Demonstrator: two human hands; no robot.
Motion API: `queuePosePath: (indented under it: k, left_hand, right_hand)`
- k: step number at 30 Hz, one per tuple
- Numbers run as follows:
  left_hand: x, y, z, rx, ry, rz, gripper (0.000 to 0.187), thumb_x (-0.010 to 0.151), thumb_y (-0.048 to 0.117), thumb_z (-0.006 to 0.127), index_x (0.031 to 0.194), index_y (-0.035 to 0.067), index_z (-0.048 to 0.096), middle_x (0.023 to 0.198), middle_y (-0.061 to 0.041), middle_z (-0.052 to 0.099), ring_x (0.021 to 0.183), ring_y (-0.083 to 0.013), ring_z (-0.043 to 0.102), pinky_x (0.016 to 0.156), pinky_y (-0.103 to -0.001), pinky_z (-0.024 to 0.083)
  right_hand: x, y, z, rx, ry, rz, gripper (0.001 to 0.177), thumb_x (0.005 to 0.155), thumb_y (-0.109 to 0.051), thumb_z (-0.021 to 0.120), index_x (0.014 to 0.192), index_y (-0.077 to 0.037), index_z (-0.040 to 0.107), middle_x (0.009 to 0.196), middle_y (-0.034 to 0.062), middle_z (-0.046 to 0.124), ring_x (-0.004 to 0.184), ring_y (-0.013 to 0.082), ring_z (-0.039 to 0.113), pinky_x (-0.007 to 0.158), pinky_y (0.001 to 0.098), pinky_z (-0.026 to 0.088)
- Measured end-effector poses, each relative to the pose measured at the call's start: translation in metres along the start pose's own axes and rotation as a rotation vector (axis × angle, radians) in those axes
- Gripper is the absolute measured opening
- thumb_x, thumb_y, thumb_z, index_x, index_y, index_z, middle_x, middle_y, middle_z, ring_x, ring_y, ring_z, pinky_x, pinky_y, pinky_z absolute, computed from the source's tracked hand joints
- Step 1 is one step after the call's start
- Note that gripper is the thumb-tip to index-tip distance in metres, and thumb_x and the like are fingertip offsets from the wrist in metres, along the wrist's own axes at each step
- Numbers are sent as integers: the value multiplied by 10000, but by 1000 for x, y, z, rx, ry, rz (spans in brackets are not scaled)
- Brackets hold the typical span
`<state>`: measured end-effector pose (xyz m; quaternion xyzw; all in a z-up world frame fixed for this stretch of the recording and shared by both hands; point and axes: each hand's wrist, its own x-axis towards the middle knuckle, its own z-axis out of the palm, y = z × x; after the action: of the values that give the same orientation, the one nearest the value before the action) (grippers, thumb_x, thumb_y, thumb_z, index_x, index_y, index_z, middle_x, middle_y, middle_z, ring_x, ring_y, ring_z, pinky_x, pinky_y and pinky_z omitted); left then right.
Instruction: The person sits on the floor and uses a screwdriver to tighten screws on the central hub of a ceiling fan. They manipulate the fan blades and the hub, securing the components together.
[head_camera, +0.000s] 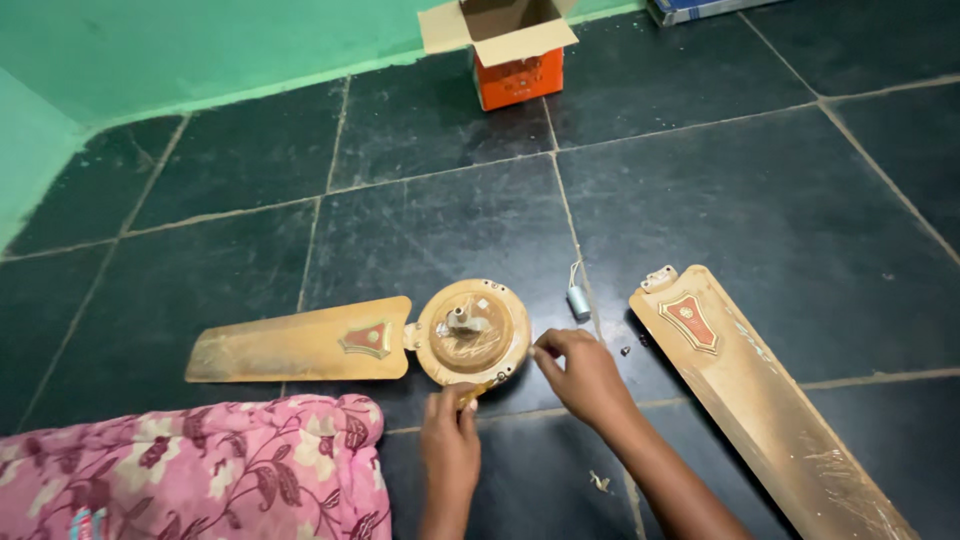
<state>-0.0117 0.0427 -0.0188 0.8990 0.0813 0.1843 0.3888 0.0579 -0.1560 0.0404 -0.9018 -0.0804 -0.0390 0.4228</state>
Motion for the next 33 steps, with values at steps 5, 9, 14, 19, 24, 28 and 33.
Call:
queuePosePath:
  k: [5, 9, 14, 19, 24, 28, 33]
  left_hand:
    - [13, 9, 2, 73, 12, -3, 113, 997, 151, 599, 1067, 81, 653, 1035, -164, 650, 941, -399, 638, 778, -479, 506]
    - [19, 15, -2, 128, 10, 1, 136, 960, 125, 606, 1061, 87, 687, 1019, -161, 673, 946, -388, 651, 789, -473, 517]
    - [15, 22, -11, 172, 32, 96, 169, 916, 53, 624, 1054, 67, 721, 1018, -152, 698, 964, -375, 666, 840, -461, 519]
    - [17, 31, -18, 134, 31, 160, 314, 811, -72, 608, 1079, 42, 726, 1035, -150, 705, 1000, -381, 649, 871, -458, 505]
    - [18, 36, -19, 79, 22, 225, 338, 791, -105, 597, 1052, 64, 729, 1054, -120, 724, 1048, -344, 656, 906, -427, 516]
    - [17, 36, -17, 79, -21, 209, 355, 780, -110, 597, 1040, 89, 736, 1052, -118, 726, 1066, -333, 660, 915, -419, 518]
    - [14, 35, -10, 10, -15, 185, 396, 733, -141, 603, 1018, 93, 745, 1072, -119, 734, 1085, -325, 673, 939, -412, 528]
  right_hand:
    - [2, 12, 12, -149, -83, 179, 203, 897, -296, 670, 984, -150, 780, 1018, 8, 774, 1072, 254, 647, 878, 529, 442]
    - [6, 20, 13, -143, -89, 222, 187, 900, -278, 664, 997, -165, 777, 1026, -10, 780, 1088, 239, 664, 912, 519, 443]
    - [1, 17, 23, -129, -63, 99, 174, 875, -243, 688, 1002, -155, 769, 1029, 16, 777, 1089, 280, 648, 947, 467, 476]
    - [-4, 8, 30, -40, -107, 22, 163, 852, -182, 715, 994, -132, 779, 1011, 81, 765, 1095, 314, 633, 949, 446, 482]
    - [0, 13, 27, -5, -67, -15, 168, 847, -138, 704, 997, -95, 768, 1035, 92, 766, 1103, 322, 635, 972, 430, 484]
    - [3, 16, 25, 21, -58, -11, 183, 847, -123, 699, 1012, -78, 763, 1045, 98, 763, 1104, 326, 630, 977, 427, 477]
    - [4, 21, 24, 41, -66, -20, 181, 860, -127, 699, 1020, -70, 763, 1045, 104, 765, 1095, 324, 637, 969, 421, 484]
